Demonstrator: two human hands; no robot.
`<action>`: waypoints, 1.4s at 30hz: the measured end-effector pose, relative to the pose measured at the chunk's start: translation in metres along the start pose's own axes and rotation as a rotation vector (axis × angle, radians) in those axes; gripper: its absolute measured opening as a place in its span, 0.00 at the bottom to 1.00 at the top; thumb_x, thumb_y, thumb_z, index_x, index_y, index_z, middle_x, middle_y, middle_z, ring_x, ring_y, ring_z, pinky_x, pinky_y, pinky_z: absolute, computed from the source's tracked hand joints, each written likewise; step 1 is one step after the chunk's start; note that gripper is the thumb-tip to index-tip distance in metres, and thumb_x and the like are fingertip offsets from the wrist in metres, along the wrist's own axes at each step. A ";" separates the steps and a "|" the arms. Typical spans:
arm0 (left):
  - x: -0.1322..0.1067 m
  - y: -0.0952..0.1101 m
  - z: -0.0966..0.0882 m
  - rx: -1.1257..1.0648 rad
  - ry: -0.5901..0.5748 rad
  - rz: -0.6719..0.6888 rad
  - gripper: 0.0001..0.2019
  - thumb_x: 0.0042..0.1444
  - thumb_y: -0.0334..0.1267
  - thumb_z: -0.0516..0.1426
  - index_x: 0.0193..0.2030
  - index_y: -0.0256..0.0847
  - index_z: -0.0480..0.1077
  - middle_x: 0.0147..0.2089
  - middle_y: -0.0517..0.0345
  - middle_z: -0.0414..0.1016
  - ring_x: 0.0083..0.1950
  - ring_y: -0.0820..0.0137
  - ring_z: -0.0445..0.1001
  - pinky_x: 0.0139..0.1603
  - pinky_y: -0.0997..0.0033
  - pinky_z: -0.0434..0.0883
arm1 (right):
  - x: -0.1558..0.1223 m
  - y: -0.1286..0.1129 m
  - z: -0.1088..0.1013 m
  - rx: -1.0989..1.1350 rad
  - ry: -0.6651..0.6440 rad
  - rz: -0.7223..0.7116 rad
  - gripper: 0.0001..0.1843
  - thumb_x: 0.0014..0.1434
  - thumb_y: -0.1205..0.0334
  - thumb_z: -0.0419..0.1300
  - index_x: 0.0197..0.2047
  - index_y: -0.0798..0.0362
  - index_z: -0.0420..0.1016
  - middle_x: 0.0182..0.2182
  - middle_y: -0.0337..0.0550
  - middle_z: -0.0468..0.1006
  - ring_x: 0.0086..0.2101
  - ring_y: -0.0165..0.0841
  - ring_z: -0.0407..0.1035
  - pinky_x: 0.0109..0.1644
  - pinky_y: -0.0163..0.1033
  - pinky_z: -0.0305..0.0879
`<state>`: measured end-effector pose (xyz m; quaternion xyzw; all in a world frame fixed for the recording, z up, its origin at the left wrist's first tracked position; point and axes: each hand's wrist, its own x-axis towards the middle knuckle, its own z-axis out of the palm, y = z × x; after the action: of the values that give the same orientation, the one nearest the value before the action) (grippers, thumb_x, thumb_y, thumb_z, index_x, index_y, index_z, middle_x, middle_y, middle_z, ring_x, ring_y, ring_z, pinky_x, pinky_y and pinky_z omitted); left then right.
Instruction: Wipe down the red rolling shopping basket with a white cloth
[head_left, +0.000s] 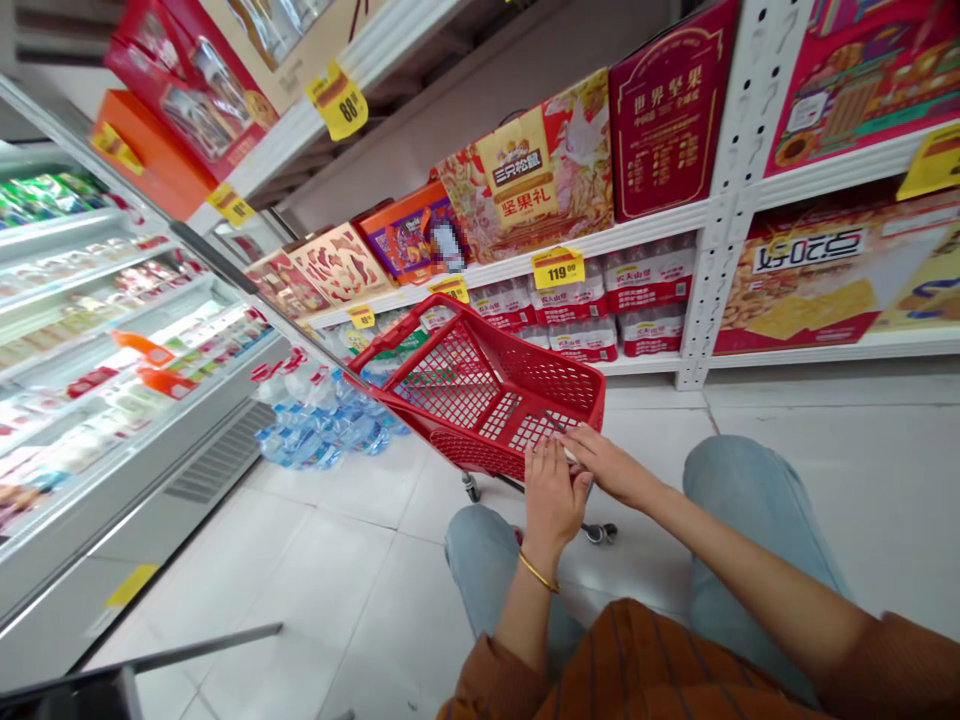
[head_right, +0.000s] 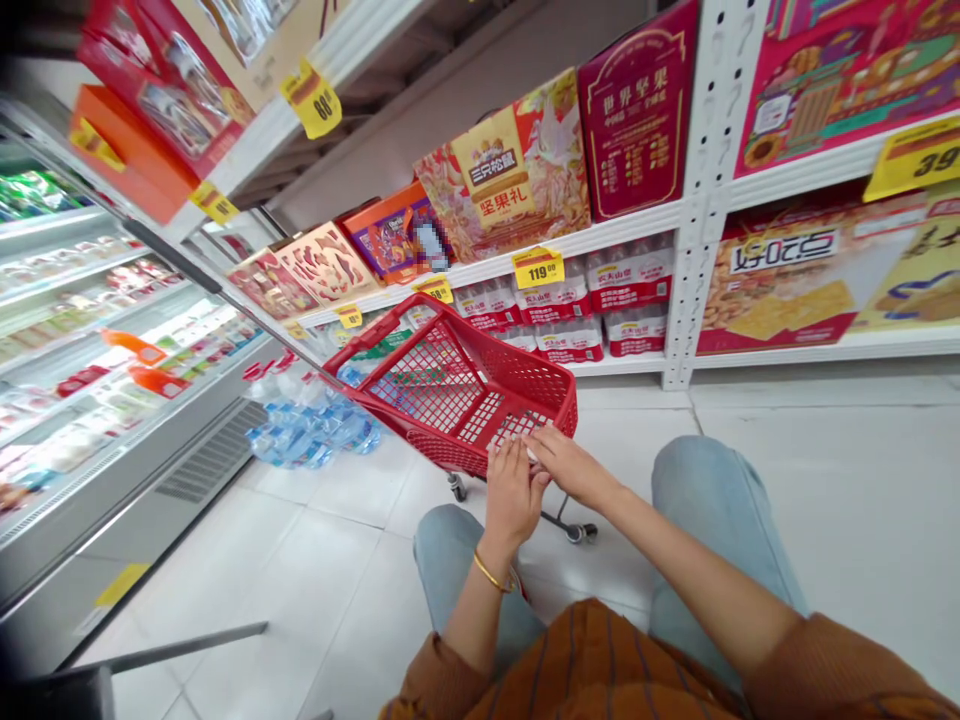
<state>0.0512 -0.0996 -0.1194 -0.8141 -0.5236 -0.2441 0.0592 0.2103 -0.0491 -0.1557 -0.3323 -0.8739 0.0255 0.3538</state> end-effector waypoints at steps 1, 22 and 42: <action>-0.001 0.001 0.002 0.005 0.011 -0.013 0.28 0.65 0.48 0.47 0.63 0.28 0.60 0.62 0.36 0.67 0.65 0.53 0.63 0.68 0.42 0.57 | -0.001 0.001 0.002 -0.006 -0.008 -0.002 0.26 0.65 0.65 0.50 0.66 0.58 0.59 0.55 0.59 0.71 0.57 0.42 0.65 0.60 0.55 0.65; -0.001 -0.014 0.011 -0.071 0.053 0.064 0.19 0.65 0.41 0.48 0.59 0.36 0.66 0.57 0.44 0.73 0.61 0.58 0.68 0.67 0.44 0.60 | 0.007 0.072 -0.012 0.068 -0.044 0.018 0.22 0.67 0.66 0.48 0.63 0.49 0.64 0.54 0.50 0.74 0.63 0.39 0.57 0.66 0.57 0.54; -0.004 -0.017 0.004 -0.149 0.058 0.039 0.18 0.65 0.43 0.49 0.57 0.39 0.67 0.55 0.49 0.75 0.59 0.60 0.69 0.68 0.47 0.58 | 0.003 0.058 0.001 0.005 -0.054 -0.100 0.23 0.68 0.66 0.45 0.64 0.50 0.63 0.52 0.52 0.74 0.60 0.39 0.62 0.65 0.60 0.55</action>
<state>0.0363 -0.0941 -0.1272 -0.8187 -0.4863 -0.3047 0.0185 0.2406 -0.0024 -0.1706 -0.2866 -0.8985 0.0191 0.3320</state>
